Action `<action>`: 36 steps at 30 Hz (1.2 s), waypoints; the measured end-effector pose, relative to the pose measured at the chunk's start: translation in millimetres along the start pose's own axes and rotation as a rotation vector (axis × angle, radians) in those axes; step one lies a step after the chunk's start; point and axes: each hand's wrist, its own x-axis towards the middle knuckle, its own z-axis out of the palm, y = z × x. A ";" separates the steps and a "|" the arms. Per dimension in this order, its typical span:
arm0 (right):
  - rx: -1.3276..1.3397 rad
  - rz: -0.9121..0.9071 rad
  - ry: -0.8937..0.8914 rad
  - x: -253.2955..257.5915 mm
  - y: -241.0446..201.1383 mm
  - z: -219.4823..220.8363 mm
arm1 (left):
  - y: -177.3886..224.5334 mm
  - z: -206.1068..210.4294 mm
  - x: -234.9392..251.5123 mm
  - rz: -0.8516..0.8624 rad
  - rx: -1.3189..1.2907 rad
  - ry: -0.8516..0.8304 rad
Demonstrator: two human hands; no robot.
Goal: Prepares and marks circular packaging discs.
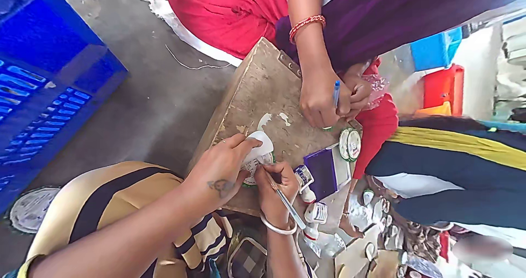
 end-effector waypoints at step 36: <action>0.024 -0.009 0.052 0.3 0.5 0.1 | -0.1 -0.4 0.0 0.008 0.003 0.001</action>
